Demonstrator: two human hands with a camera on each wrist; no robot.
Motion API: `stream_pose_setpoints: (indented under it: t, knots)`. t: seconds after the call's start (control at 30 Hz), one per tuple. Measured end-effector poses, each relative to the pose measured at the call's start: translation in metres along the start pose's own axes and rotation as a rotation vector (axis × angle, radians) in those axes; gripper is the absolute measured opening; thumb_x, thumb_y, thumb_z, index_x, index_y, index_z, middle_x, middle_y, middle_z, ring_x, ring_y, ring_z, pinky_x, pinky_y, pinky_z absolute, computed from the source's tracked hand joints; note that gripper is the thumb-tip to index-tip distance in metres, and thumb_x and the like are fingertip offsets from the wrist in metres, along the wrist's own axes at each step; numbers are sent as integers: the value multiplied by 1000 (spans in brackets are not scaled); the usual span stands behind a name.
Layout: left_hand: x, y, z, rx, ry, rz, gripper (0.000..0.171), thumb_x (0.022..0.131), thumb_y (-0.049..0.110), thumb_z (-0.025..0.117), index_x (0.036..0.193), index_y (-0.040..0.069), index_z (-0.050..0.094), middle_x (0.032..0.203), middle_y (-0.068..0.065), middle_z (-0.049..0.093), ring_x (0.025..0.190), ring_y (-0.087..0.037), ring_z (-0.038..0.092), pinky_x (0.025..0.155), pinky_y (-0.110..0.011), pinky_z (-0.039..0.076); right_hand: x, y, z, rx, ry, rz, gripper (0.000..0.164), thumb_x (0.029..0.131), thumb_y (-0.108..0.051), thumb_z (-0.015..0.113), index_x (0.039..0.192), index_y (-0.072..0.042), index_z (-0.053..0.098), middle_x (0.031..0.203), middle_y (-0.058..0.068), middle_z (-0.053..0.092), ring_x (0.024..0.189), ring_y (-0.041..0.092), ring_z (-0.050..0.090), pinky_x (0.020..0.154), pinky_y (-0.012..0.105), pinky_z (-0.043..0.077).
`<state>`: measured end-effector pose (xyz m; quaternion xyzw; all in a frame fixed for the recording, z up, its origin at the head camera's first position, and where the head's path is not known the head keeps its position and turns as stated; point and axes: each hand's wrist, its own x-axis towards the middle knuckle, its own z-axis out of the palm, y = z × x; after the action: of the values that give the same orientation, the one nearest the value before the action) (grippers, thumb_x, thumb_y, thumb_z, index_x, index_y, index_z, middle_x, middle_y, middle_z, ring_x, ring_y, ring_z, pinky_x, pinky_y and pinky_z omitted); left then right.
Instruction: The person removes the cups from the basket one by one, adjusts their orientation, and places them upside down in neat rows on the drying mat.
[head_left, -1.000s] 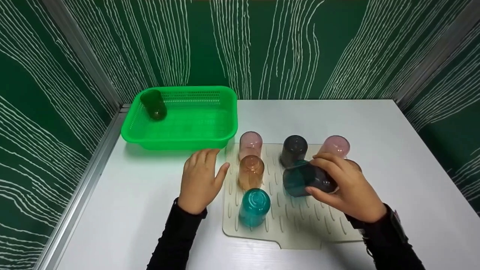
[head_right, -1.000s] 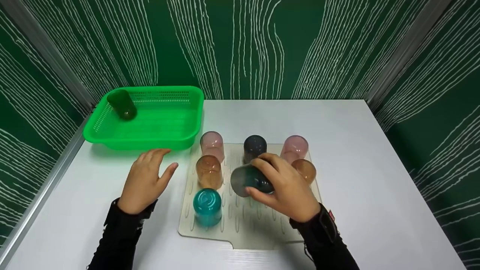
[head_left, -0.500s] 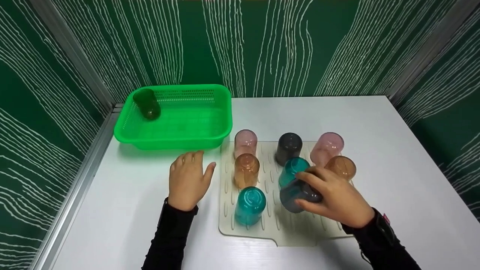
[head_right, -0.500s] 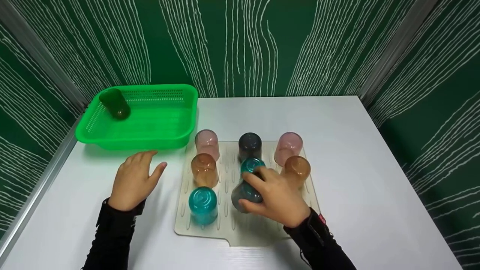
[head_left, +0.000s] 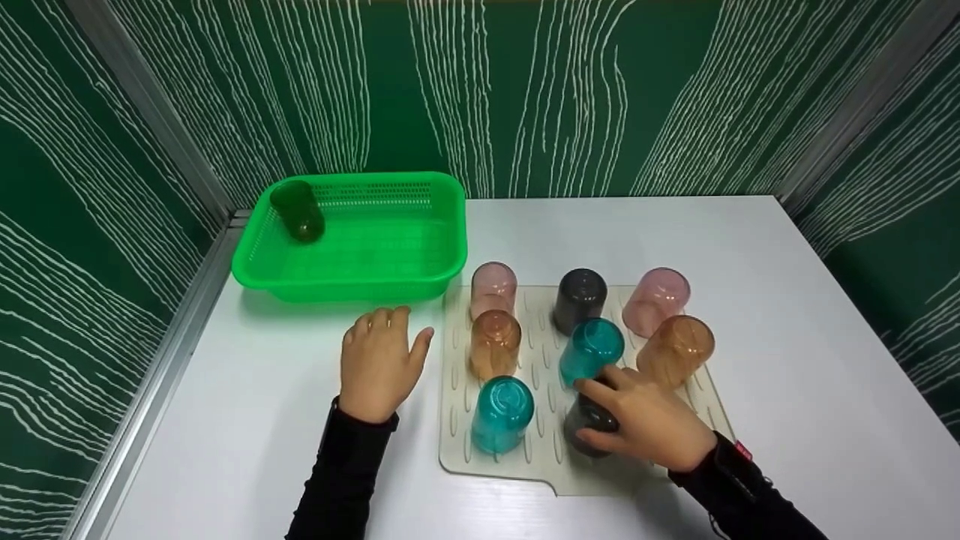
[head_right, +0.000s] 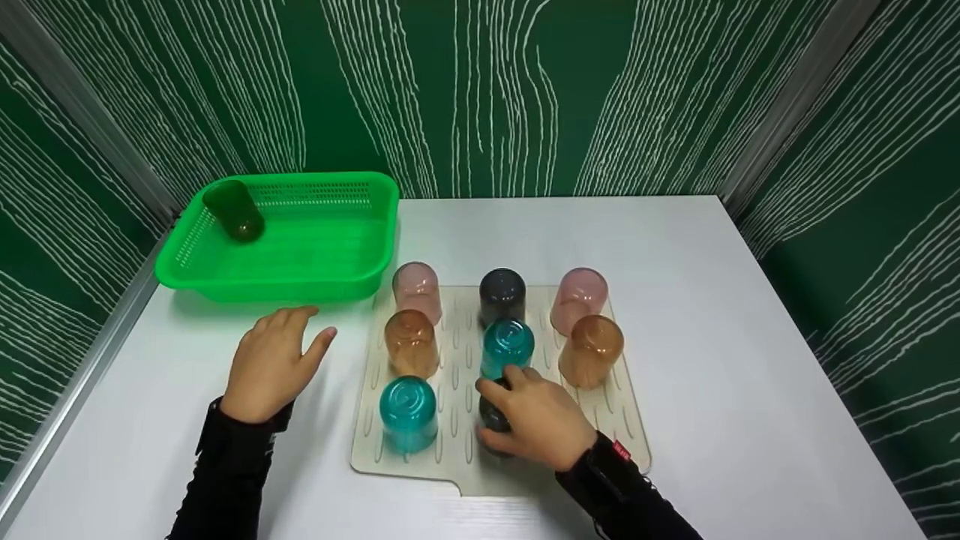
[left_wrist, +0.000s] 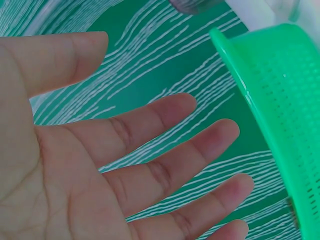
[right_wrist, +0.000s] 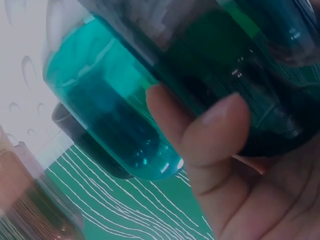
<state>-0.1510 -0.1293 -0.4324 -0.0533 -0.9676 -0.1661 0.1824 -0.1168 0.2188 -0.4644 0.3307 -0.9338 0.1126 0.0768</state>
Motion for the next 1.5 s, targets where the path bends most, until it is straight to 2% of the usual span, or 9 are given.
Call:
stream_pose_setpoints:
  t: [0.27, 0.53, 0.73, 0.9, 1.27, 1.4, 1.5]
  knots:
    - [-1, 0, 2, 11, -2, 4, 41, 104, 30, 75, 126, -4, 72, 121, -26, 75, 119, -47, 69, 100, -62, 55, -3, 1, 3, 20, -7, 29, 56, 85, -37, 95, 130, -12, 72, 106, 7, 64, 81, 14, 60, 66, 32, 57]
    - [-2, -2, 3, 19, 7, 15, 40, 103, 30, 75, 123, -5, 73, 116, -26, 76, 114, -47, 71, 96, -61, 57, -4, 0, 3, 52, -31, 59, 64, 85, -39, 94, 137, -10, 71, 112, 7, 64, 89, 16, 62, 75, 37, 62]
    - [-2, -1, 3, 26, 11, 11, 40, 103, 30, 75, 122, -5, 73, 112, -26, 76, 112, -47, 71, 94, -61, 57, -3, -1, -1, 12, -47, 87, 68, 85, -50, 93, 138, -14, 71, 114, 7, 66, 89, 18, 64, 77, 41, 63]
    - [-1, 0, 2, 20, 0, 2, 41, 103, 31, 74, 123, -5, 73, 113, -26, 76, 112, -47, 71, 95, -61, 57, -2, -2, -4, -46, -50, 102, 70, 84, -60, 90, 139, -20, 71, 113, 6, 65, 85, 17, 64, 72, 41, 60]
    - [0, 0, 1, 18, -3, -2, 41, 103, 32, 75, 124, -4, 73, 115, -26, 76, 113, -48, 71, 95, -61, 57, -3, -1, -13, -69, 65, 40, 66, 83, -51, 93, 136, -16, 73, 115, 7, 67, 85, 17, 64, 72, 38, 61]
    - [0, 1, 0, 23, -1, -1, 41, 104, 32, 74, 124, -4, 73, 114, -26, 76, 112, -47, 71, 95, -61, 57, -2, 4, -21, -73, 178, -20, 61, 89, -54, 87, 133, -14, 74, 114, 9, 69, 86, 20, 67, 71, 38, 60]
    - [0, 1, 1, 31, 18, 13, 41, 103, 31, 76, 122, -4, 73, 113, -26, 76, 110, -47, 71, 93, -60, 58, 2, 12, -28, -64, 283, -55, 61, 97, -60, 77, 133, -11, 74, 115, 12, 70, 87, 24, 68, 70, 42, 60]
